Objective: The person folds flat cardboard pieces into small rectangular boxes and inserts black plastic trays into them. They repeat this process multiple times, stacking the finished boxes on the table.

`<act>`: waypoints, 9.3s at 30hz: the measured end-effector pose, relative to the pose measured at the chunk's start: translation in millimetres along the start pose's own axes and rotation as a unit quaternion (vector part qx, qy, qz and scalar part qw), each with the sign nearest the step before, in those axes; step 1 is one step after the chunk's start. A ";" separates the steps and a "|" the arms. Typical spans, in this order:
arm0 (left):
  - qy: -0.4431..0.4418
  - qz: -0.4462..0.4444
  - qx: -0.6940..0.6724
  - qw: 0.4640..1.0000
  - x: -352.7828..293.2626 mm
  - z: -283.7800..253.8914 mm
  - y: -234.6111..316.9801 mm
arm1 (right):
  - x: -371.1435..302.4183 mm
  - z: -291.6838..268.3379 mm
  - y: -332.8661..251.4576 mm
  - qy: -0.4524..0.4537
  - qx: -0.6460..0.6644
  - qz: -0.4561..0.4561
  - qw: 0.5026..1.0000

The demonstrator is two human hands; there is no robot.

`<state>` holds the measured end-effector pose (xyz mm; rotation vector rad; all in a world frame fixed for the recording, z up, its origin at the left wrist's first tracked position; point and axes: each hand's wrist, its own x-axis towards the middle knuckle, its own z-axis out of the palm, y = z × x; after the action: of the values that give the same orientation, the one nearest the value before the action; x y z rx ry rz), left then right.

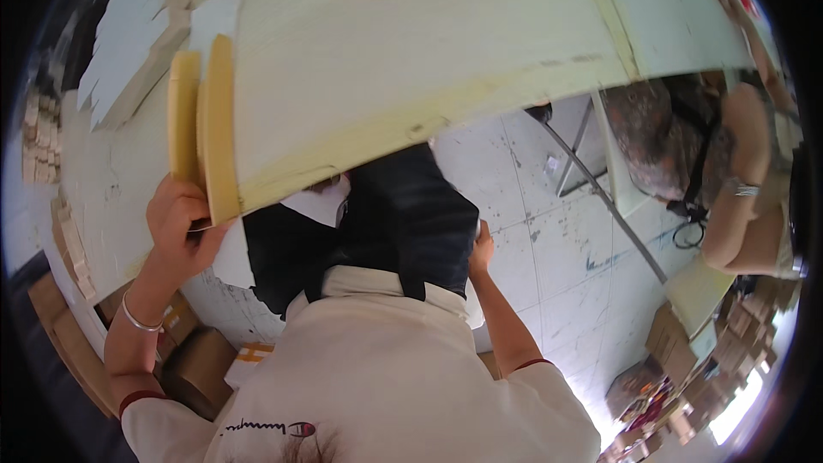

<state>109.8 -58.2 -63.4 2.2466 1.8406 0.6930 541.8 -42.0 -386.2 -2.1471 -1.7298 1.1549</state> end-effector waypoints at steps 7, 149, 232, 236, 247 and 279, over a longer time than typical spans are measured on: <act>-0.005 0.014 -0.056 0.998 1.4 0.2 -3.8 | 2.3 0.9 8.4 0.028 -0.057 -0.016 0.998; 0.020 0.035 -0.007 0.999 9.1 4.1 2.4 | 204.8 -3.5 18.3 -0.188 0.317 0.022 0.929; 0.152 -0.151 0.007 0.977 75.7 45.4 49.3 | 29.0 -132.2 -424.0 -0.212 -0.048 -0.732 0.645; 0.154 -0.153 -0.019 0.976 75.6 45.3 46.4 | 26.0 -137.0 -431.9 -0.212 -0.101 -0.731 0.640; 0.162 -0.165 -0.131 0.964 74.8 39.3 37.5 | 37.8 -154.7 -502.8 -0.299 -0.277 -0.679 0.611; 0.185 -0.198 -0.352 0.896 69.1 24.8 33.4 | -3.0 -122.2 -422.4 -0.093 0.055 -0.707 0.699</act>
<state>159.8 4.4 -54.5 1.2968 1.7083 1.4778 295.5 132.6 -66.4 -0.1374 -2.3631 0.8286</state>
